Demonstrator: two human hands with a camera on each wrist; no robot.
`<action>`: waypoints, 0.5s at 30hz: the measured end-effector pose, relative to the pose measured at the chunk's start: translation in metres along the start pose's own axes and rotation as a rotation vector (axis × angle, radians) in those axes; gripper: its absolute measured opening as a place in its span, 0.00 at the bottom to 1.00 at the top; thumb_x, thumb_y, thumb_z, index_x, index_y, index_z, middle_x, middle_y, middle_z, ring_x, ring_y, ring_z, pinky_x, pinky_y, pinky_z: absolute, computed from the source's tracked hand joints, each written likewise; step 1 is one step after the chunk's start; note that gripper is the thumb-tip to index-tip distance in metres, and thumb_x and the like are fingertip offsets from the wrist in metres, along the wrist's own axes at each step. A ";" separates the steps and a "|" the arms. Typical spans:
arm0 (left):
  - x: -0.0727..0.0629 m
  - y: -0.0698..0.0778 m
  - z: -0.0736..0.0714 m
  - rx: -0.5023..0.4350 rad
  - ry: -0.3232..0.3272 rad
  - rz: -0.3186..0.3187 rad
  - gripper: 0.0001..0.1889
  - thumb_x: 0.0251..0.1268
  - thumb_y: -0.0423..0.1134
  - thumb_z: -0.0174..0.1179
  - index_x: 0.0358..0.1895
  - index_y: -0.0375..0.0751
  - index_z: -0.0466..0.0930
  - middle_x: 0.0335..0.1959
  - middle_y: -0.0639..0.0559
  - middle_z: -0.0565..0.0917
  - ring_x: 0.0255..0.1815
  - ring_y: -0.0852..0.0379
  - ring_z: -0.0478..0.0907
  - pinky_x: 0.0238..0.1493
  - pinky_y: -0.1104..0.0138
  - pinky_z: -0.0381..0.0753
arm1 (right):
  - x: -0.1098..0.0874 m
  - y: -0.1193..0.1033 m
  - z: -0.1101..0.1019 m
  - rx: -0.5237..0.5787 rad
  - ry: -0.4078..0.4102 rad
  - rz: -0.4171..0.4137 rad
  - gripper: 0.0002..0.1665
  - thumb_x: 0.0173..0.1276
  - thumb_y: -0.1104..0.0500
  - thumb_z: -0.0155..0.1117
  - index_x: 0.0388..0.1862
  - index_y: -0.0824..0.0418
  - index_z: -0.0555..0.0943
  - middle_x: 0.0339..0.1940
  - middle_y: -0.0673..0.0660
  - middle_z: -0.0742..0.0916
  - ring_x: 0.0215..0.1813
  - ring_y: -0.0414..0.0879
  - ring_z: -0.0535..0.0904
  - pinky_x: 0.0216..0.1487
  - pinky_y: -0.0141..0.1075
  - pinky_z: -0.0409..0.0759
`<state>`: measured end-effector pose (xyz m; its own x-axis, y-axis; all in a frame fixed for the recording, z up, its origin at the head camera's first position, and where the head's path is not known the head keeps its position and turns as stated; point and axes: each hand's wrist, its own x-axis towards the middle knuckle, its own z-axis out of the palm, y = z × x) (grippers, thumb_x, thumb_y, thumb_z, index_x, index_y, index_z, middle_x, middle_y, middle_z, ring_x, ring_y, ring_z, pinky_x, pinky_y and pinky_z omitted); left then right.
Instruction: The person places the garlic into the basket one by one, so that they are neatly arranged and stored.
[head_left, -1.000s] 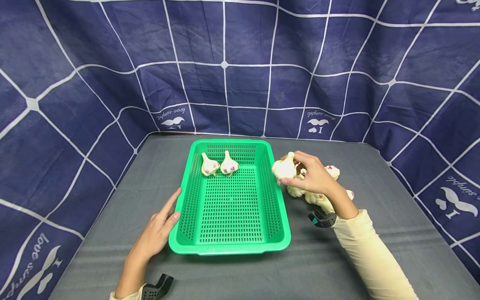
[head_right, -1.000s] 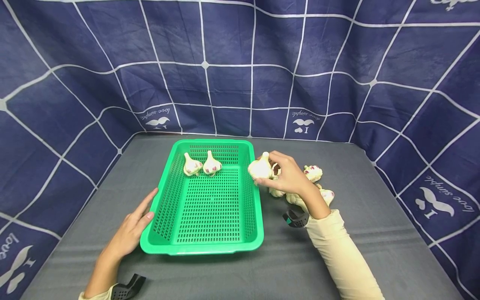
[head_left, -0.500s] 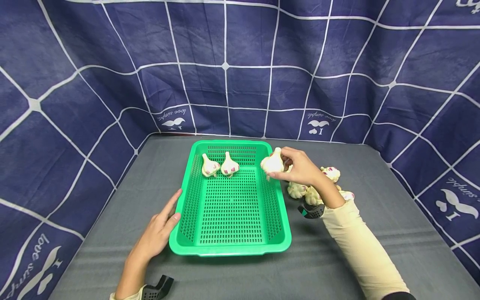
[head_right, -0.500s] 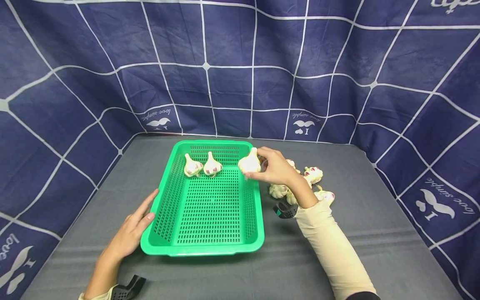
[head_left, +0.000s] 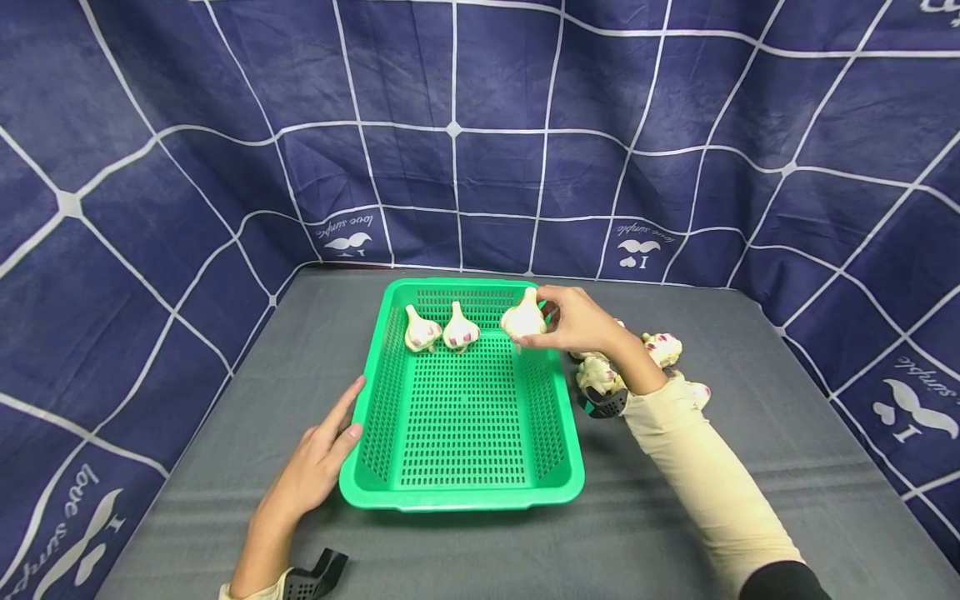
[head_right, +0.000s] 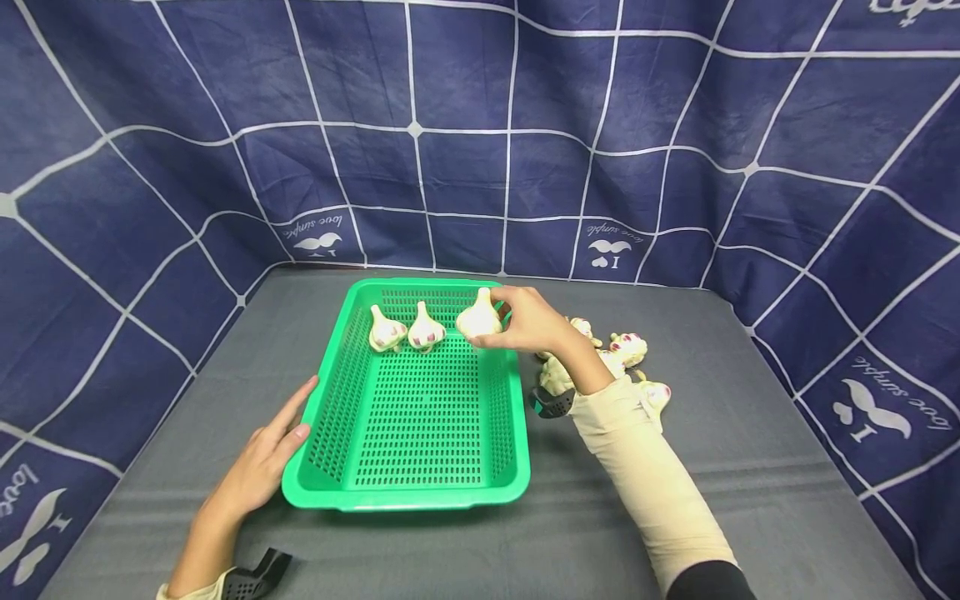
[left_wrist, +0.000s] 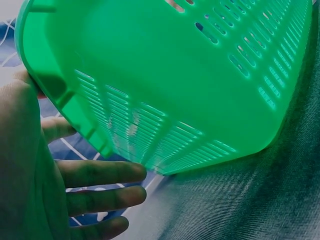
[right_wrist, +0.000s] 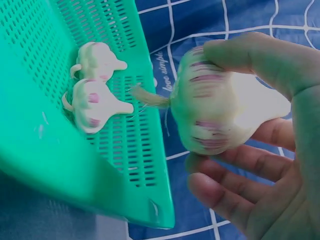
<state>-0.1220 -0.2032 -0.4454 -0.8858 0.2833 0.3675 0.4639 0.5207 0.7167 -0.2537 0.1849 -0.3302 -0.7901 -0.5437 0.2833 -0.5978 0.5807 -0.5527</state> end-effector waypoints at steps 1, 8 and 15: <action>0.000 0.000 0.000 0.003 0.000 0.001 0.30 0.78 0.34 0.47 0.79 0.48 0.54 0.61 0.31 0.76 0.61 0.39 0.73 0.60 0.86 0.56 | 0.002 0.000 0.001 0.004 0.005 0.009 0.20 0.50 0.54 0.80 0.36 0.60 0.80 0.31 0.55 0.86 0.32 0.46 0.83 0.36 0.44 0.84; 0.000 0.001 -0.001 0.005 -0.003 0.000 0.30 0.78 0.34 0.47 0.79 0.48 0.54 0.63 0.31 0.75 0.63 0.39 0.72 0.61 0.86 0.55 | 0.018 0.002 0.007 -0.011 -0.042 0.098 0.21 0.51 0.50 0.80 0.37 0.59 0.81 0.40 0.55 0.86 0.39 0.49 0.86 0.40 0.39 0.84; 0.000 0.000 -0.001 0.005 -0.010 -0.003 0.30 0.78 0.34 0.47 0.79 0.49 0.53 0.64 0.31 0.73 0.64 0.40 0.71 0.61 0.85 0.55 | 0.035 0.008 0.016 -0.095 -0.130 0.122 0.22 0.51 0.46 0.79 0.34 0.57 0.79 0.35 0.51 0.86 0.42 0.50 0.86 0.45 0.40 0.82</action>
<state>-0.1224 -0.2038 -0.4451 -0.8870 0.2902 0.3593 0.4615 0.5258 0.7145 -0.2842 0.1612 -0.3374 -0.8368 -0.5360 0.1120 -0.5140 0.6982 -0.4983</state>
